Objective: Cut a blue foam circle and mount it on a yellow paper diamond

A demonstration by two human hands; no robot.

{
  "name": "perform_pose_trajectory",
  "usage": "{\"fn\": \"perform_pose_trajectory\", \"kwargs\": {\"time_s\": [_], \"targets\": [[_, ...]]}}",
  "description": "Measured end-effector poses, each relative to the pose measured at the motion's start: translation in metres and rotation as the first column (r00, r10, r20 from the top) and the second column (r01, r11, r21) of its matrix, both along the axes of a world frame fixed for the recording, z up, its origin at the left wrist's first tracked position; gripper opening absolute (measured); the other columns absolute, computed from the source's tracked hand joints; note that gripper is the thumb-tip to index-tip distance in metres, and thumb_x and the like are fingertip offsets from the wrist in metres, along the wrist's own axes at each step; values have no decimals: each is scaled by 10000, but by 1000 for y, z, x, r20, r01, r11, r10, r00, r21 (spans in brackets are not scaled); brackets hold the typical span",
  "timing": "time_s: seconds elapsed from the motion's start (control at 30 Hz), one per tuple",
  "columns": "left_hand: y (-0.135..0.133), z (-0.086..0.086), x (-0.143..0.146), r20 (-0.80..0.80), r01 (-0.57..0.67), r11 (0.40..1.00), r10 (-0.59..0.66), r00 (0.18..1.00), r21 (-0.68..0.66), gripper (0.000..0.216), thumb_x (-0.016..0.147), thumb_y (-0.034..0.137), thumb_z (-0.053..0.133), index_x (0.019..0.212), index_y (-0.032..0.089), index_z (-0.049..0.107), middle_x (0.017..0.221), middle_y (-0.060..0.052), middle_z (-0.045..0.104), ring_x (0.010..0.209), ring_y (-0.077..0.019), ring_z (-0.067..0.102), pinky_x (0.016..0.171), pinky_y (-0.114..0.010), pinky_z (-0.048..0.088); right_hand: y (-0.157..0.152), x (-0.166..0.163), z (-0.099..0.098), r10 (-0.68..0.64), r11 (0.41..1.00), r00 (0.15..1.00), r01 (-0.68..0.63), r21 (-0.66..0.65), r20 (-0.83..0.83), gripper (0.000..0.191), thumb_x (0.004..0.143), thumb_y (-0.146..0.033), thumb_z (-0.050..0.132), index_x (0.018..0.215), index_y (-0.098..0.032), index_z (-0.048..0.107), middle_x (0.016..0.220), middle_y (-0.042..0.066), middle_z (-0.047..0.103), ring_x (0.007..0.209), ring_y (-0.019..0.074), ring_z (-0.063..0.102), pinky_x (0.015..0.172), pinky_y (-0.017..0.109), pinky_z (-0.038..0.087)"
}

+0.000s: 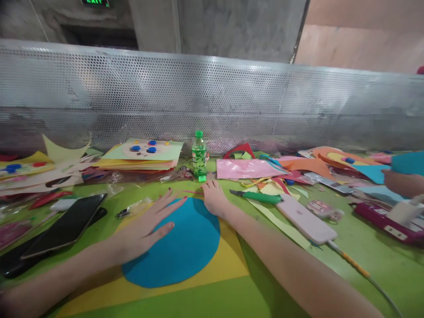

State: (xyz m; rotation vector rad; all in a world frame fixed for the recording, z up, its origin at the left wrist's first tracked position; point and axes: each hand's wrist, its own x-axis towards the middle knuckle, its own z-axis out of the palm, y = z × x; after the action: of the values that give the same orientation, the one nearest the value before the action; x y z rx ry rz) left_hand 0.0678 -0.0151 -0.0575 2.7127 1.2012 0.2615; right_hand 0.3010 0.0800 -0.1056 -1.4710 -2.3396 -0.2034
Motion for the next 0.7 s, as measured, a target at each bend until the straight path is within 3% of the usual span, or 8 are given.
{"fn": "perform_pose_trajectory", "kwargs": {"time_s": [0.17,0.37,0.53,0.7], "targets": [[-3,-1,6,-173,156,988,-154,973,-5,556,868,560,283,1378,441,98,1494,47,-48,1344,-332,-22,1044,-585,75,1,-2,0,-26,1000,1000,26,-15,-5,442,751,-31,372,1171,-99,491,1151,146,471,1081,247,329,916,388,300],[-13,6,10,88,-54,981,38,995,188,694,870,527,331,1410,328,-58,1485,-9,-157,1332,-334,-116,1059,-555,61,1,-2,-1,-17,1000,999,17,-22,-31,395,784,-69,367,1156,-110,492,1128,142,484,1054,242,343,901,386,315],[-16,2,11,-121,89,996,-89,989,0,715,829,581,372,1399,384,-12,1496,-10,-80,1331,-367,-69,1013,-634,11,0,-2,1,-18,999,1000,18,-39,-2,401,786,-59,356,1161,-107,492,1136,145,484,1063,239,346,911,390,302],[-19,5,14,-97,42,999,-41,994,7,699,844,585,315,1396,371,-57,1490,-11,-111,1333,-347,-81,1021,-619,-11,0,-3,1,-24,999,1000,24,-38,-8,423,762,-56,384,1167,-111,492,1118,141,493,1066,247,346,899,384,307]]}}
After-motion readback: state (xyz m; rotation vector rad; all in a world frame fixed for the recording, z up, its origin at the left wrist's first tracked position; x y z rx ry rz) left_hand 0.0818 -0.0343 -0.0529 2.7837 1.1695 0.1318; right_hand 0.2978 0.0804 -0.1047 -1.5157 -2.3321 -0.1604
